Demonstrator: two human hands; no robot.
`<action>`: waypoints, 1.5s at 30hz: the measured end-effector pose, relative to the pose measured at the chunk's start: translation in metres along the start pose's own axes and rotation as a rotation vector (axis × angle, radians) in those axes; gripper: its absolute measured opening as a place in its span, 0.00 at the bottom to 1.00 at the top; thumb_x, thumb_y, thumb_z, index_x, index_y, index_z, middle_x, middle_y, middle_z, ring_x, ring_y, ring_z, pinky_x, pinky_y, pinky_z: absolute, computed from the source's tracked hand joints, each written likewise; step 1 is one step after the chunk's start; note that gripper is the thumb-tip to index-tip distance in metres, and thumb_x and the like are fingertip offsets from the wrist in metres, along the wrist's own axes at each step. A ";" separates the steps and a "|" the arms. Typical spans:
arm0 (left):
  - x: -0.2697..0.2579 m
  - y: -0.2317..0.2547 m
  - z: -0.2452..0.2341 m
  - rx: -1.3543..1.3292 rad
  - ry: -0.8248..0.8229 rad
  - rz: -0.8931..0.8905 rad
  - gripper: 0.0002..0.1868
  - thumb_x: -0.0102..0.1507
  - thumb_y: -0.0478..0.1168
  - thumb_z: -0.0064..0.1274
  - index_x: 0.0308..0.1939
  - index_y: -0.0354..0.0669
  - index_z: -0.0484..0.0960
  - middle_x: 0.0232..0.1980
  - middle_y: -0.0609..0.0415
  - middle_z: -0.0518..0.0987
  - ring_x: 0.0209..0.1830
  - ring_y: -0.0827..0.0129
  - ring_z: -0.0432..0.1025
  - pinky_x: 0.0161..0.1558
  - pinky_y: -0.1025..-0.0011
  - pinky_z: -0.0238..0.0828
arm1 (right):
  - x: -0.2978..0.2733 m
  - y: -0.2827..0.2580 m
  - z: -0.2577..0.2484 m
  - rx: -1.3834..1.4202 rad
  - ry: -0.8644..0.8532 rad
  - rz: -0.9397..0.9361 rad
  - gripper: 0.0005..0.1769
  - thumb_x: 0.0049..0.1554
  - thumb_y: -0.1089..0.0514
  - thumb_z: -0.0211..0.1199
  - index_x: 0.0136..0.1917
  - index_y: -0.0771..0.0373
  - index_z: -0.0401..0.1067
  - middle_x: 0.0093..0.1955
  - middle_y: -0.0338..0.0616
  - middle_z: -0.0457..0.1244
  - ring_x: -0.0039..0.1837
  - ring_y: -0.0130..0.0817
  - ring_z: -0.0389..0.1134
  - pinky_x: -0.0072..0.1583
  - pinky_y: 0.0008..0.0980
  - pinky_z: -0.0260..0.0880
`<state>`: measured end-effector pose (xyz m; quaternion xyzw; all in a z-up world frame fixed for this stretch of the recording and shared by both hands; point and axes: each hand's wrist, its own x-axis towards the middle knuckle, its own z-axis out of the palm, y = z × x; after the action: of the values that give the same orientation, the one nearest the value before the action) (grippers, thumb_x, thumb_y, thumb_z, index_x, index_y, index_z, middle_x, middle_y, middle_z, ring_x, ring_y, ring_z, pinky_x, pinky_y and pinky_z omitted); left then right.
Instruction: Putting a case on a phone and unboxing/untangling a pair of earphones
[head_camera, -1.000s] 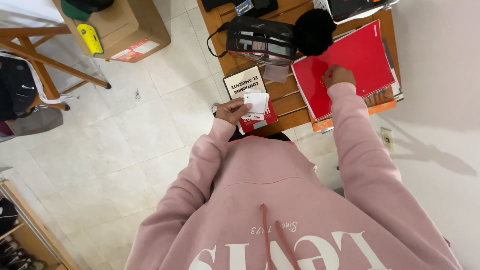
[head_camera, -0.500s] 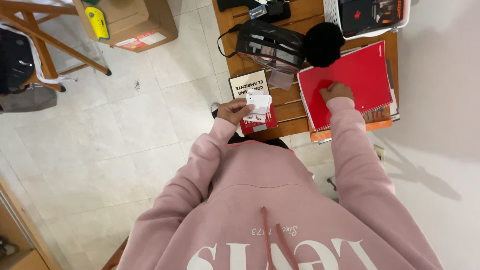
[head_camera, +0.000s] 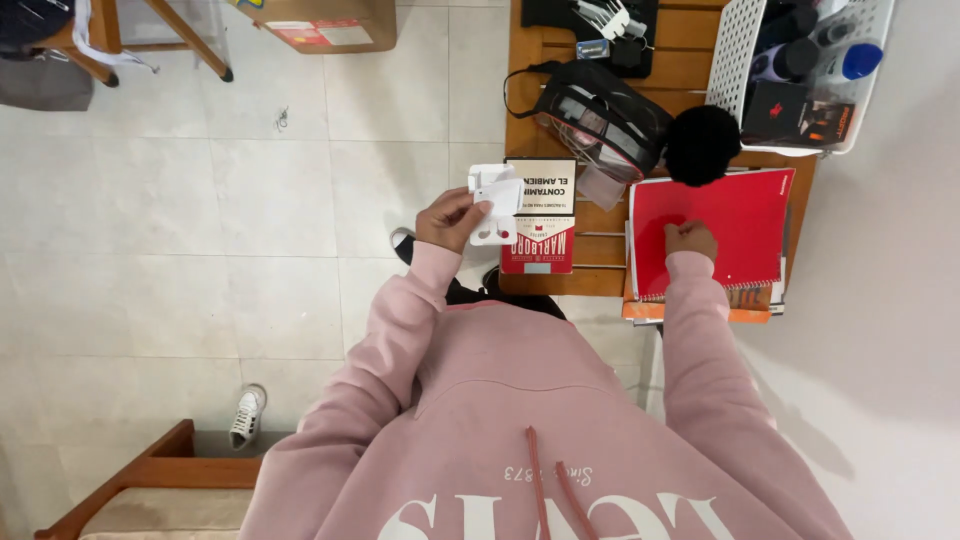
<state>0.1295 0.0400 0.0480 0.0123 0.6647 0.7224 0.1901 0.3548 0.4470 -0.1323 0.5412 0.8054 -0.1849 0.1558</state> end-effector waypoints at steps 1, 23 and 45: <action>0.002 0.000 -0.013 -0.004 0.012 0.033 0.06 0.62 0.34 0.67 0.43 0.42 0.90 0.47 0.47 0.85 0.42 0.75 0.74 0.48 0.68 0.77 | 0.004 0.001 0.005 0.038 0.061 0.006 0.17 0.52 0.46 0.58 0.48 0.56 0.78 0.45 0.57 0.70 0.54 0.59 0.72 0.55 0.56 0.74; 0.003 0.054 -0.405 -0.181 0.240 0.146 0.07 0.68 0.39 0.61 0.46 0.41 0.89 0.50 0.46 0.84 0.50 0.68 0.77 0.54 0.64 0.75 | -0.402 -0.551 0.071 1.390 -1.280 -0.725 0.08 0.60 0.60 0.57 0.41 0.60 0.59 0.22 0.30 0.42 0.23 0.21 0.44 0.24 0.23 0.57; -0.002 0.106 -0.778 -0.119 1.390 0.268 0.23 0.64 0.32 0.60 0.64 0.49 0.81 0.40 0.46 0.80 0.33 0.67 0.73 0.41 0.65 0.79 | -0.720 -0.988 0.297 0.134 -1.341 -1.534 0.06 0.57 0.69 0.62 0.41 0.60 0.69 0.22 0.39 0.56 0.28 0.24 0.56 0.34 0.21 0.56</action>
<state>-0.1062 -0.7088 0.0602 -0.3802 0.5841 0.6152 -0.3685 -0.2849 -0.6198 0.0576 -0.3279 0.6700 -0.5444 0.3837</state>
